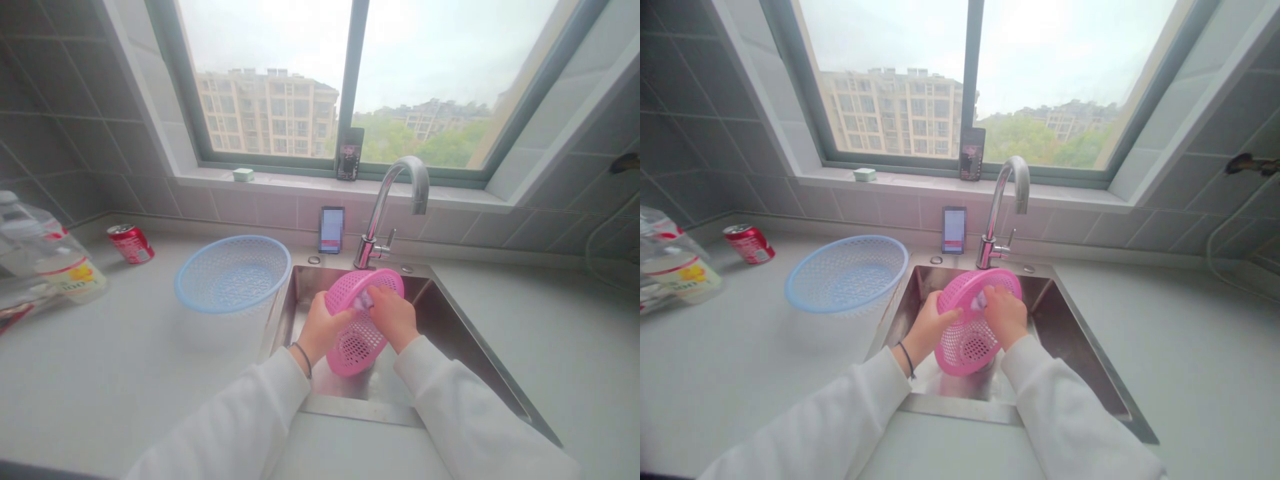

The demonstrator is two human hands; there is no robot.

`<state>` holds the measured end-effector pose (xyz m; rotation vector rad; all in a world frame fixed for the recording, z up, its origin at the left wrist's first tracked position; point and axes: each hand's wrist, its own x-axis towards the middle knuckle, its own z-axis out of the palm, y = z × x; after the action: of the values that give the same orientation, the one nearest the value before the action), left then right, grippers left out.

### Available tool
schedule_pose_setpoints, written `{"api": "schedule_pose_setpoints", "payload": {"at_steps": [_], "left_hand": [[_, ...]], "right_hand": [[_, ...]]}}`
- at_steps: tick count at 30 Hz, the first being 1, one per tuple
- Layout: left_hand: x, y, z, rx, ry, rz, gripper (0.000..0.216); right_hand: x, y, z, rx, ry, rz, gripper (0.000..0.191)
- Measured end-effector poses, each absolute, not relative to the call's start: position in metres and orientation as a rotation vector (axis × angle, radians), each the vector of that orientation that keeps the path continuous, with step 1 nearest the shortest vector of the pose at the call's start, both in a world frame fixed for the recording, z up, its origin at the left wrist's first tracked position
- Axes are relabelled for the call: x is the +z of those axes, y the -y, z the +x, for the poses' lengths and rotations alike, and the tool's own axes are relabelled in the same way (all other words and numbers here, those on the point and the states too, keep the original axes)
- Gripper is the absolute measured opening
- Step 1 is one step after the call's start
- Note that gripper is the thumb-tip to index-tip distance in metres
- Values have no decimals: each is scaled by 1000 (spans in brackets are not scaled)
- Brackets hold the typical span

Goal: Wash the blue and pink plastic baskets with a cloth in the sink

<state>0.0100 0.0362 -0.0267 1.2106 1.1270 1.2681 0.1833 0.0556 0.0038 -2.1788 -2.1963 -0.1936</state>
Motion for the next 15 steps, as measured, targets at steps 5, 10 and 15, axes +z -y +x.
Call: {"api": "schedule_pose_setpoints", "payload": {"at_steps": [5,10,15], "left_hand": [[-28,-41,7,1314,-1124,1038,39],[-18,-32,6,1370,-1069,1044,44],[-9,-23,7,1447,-986,1353,61]], "right_hand": [[-2,-56,179,-353,2269,-2121,24],[-5,-57,179,-51,2152,-2188,28],[-17,-53,170,266,2165,-2029,30]]}}
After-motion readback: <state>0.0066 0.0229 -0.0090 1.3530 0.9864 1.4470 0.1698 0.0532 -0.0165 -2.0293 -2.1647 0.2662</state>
